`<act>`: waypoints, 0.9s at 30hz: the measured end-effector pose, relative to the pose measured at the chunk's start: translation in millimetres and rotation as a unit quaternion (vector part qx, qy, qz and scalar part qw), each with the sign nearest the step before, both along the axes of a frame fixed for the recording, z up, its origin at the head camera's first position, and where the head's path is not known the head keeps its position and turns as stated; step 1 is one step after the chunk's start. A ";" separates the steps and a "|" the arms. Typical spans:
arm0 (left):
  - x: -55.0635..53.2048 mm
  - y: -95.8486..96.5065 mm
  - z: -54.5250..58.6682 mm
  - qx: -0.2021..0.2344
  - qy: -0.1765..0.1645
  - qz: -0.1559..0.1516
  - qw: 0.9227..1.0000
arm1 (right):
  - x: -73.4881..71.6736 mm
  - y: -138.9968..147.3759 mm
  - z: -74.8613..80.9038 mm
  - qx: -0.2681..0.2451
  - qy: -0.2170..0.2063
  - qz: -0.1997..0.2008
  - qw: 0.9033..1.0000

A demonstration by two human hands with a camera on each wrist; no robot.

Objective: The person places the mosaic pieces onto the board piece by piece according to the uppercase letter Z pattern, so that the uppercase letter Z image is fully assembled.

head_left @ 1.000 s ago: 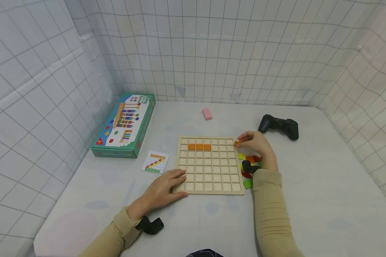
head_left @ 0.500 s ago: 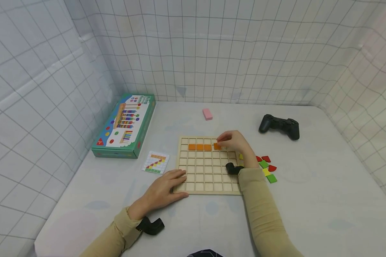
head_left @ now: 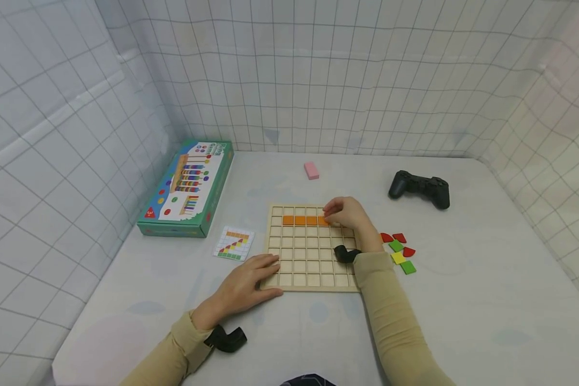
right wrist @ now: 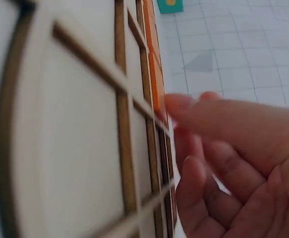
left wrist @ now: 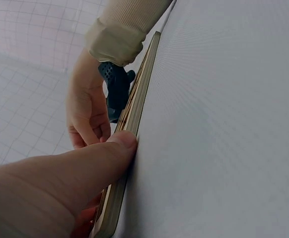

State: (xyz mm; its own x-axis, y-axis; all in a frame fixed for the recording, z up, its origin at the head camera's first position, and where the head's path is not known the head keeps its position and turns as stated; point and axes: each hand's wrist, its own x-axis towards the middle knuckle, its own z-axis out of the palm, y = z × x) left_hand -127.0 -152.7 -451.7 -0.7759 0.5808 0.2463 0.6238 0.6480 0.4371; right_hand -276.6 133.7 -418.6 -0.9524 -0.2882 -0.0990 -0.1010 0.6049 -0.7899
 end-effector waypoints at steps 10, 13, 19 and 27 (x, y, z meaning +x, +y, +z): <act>0.2 0.5 -0.2 0.002 0.003 0.000 1.000 | 11.8 38.0 25.8 -0.071 0.005 -0.008 0.997; 0.5 0.6 0.4 0.001 0.002 0.002 1.000 | 16.6 51.2 30.4 -0.076 0.007 -0.023 0.997; 1.1 1.0 1.8 0.001 0.000 0.003 1.000 | 25.9 77.2 32.0 -0.081 0.017 -0.042 0.996; 1.6 1.3 2.0 0.002 0.000 0.006 1.000 | 37.0 107.8 27.5 -0.107 0.007 -0.023 0.994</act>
